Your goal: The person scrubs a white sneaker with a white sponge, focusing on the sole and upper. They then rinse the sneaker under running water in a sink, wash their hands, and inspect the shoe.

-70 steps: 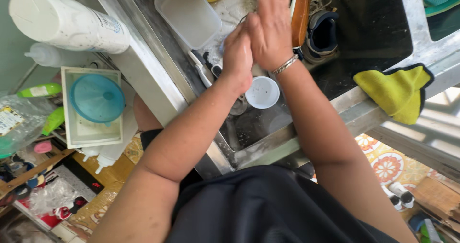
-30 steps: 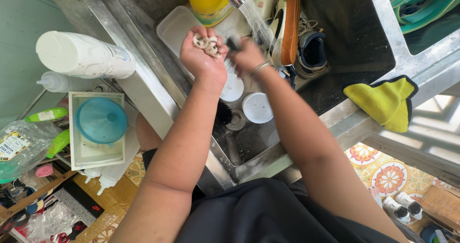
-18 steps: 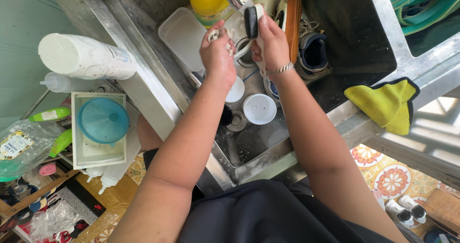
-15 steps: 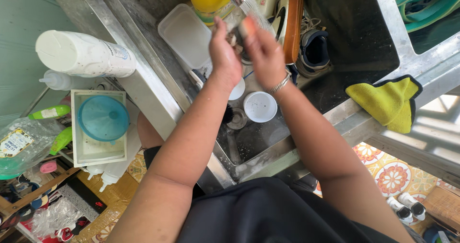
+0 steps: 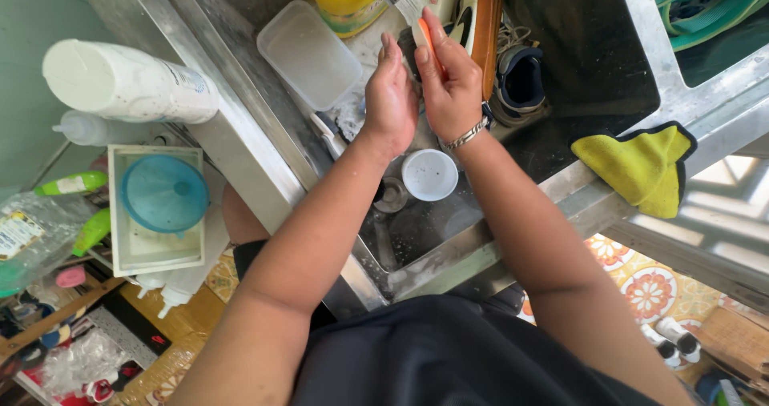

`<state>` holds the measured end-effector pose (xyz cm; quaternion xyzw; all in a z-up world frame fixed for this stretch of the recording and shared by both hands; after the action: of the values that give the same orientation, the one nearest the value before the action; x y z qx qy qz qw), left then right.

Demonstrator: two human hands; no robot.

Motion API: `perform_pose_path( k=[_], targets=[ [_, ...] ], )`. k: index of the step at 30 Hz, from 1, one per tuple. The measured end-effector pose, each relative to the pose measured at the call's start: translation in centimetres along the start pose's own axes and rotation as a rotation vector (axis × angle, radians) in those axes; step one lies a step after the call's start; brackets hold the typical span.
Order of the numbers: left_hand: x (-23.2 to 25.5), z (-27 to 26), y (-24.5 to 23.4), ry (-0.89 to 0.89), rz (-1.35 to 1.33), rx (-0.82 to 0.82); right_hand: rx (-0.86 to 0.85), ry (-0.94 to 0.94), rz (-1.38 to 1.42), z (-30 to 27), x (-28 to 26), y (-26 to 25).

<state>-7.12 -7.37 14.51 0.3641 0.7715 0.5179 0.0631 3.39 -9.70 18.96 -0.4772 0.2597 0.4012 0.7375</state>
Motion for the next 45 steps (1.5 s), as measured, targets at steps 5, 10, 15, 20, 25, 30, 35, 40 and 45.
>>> perform_pose_path(
  k=[5, 10, 15, 20, 25, 30, 35, 40, 45],
  targets=[
    [0.9, -0.3, -0.5, 0.067, -0.024, -0.189, -0.03, 0.038, -0.003, -2.5, -2.1, 0.6],
    [-0.3, -1.1, 0.3, -0.056, 0.048, -0.121, -0.006, 0.011, -0.051, -1.0, -0.1, -0.5],
    [0.3, -0.7, -1.0, 0.045, -0.004, -0.062, -0.008, 0.039, -0.019, -2.2, -0.8, 0.2],
    [0.8, 0.0, -1.4, 0.07, -0.055, -0.381, -0.007, 0.011, -0.059, -2.9, -0.9, 0.2],
    [-0.4, -1.4, -1.4, -0.015, 0.038, -0.229, 0.03, 0.21, 0.059, -1.4, -0.2, 0.2],
    [1.2, -0.9, -0.9, 0.049, -0.158, -0.48, 0.016, -0.02, 0.033, -2.8, -2.2, 0.4],
    [2.0, -1.0, 0.3, -0.051, -0.026, -0.099, -0.036, 0.072, -0.007, -2.4, -0.3, 0.5],
    [3.8, 2.6, -2.0, 0.037, -0.042, -0.108, -0.213, 0.279, -0.204, -3.9, 3.4, 1.0],
    [1.8, 5.2, -2.8, -0.016, -0.164, -0.15, -0.049, 0.123, -0.176, -4.4, 11.7, 2.7]
  ],
)
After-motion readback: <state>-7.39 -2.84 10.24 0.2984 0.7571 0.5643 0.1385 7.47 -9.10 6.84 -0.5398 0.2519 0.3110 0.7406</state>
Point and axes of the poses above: each hand's wrist, its own z-axis towards the middle knuckle, its own y-axis out of the palm, x = y × z, the point moved 1 cm from there along z, towards the middle knuckle, and after that the axes turned 8 degrees about -y, right-handed, at the moved point
